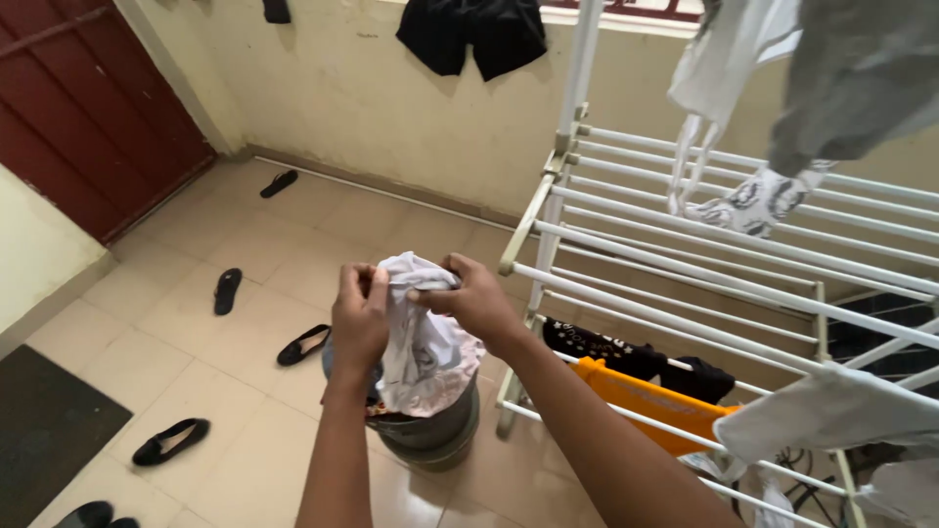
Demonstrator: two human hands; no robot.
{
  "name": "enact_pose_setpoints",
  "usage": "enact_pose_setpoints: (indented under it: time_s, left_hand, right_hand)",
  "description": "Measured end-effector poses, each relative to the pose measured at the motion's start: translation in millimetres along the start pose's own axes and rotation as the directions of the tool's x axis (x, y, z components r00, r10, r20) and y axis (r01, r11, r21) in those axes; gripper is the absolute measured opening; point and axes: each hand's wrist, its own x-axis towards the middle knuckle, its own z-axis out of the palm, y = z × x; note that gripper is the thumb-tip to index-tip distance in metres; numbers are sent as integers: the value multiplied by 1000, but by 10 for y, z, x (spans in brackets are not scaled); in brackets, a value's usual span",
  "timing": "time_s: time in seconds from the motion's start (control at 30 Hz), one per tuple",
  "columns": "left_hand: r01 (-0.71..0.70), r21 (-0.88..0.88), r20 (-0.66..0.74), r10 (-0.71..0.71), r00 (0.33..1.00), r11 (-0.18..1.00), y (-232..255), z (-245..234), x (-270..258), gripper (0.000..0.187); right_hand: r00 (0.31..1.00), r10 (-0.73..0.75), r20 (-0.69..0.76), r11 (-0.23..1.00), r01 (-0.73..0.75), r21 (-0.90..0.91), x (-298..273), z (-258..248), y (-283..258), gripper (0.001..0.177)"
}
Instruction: Hang various pieces of laundry on a drying rack.
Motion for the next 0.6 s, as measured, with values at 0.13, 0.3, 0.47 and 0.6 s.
enact_pose_setpoints:
  time_s: [0.13, 0.3, 0.47, 0.6]
  left_hand:
    - [-92, -74, -9, 91, 996, 993, 140, 13, -120, 33]
    - [81, -170, 123, -61, 991, 982, 572, -35, -254, 59]
    - [89, 17, 233, -91, 968, 996, 394, 18, -279, 34]
    - [189, -318, 396, -51, 917, 929, 637, 94, -328, 31]
  right_hand:
    - [997, 54, 47, 976, -63, 210, -73, -71, -7, 36]
    - [997, -48, 68, 926, 19, 377, -182, -229, -44, 37]
    - [992, -93, 84, 919, 53, 390, -373, -346, -203, 39]
    - [997, -56, -46, 934, 69, 349, -411, -504, -262, 30]
